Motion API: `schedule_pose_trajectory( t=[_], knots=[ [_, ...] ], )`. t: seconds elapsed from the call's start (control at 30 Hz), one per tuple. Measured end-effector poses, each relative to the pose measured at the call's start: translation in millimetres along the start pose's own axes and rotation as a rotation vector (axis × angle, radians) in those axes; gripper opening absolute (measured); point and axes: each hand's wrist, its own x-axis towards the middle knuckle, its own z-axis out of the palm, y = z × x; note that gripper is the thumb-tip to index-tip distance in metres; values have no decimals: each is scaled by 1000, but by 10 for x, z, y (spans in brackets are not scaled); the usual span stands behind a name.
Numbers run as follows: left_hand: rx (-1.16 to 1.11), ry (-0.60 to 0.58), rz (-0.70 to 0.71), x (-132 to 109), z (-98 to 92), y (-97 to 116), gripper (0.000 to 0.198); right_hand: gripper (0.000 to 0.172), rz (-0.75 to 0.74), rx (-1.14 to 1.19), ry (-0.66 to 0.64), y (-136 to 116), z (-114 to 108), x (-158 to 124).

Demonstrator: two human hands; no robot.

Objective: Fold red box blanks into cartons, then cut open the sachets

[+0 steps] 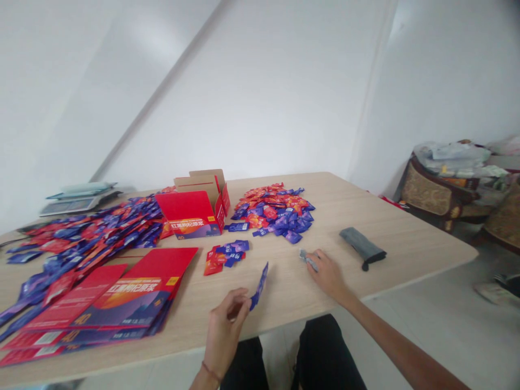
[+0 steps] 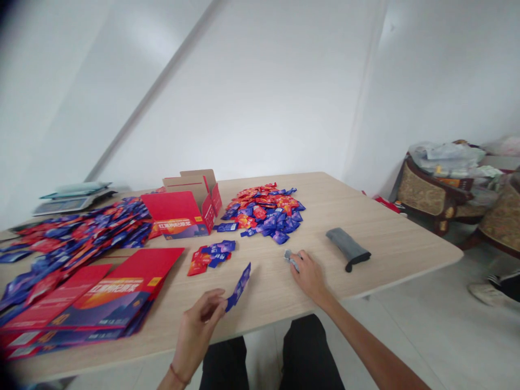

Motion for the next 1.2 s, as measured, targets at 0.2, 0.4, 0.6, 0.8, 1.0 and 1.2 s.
schedule_pose_trajectory(
  t=[0.2,0.4,0.6,0.8,1.0,1.2],
  knots=[
    [-89,-90,-252,94,-14,-222,45,34,4,8,17,-4,1,-5],
    [465,-260,-84,68,-93,-195,18,34,-12,-7,8,16,25,-4],
    [759,-275,403,64,-244,-224,25,34,-25,-29,28,28,41,-11],
    [650,-326,732,32,-317,-490,24,34,-61,-49,49,60,86,-17],
    [543,-325,639,-21,-309,-631,25,33,-89,-29,58,97,68,29],
    [522,-313,627,-47,-297,-685,26,27,-189,209,284,-458,-176,147]
  ],
)
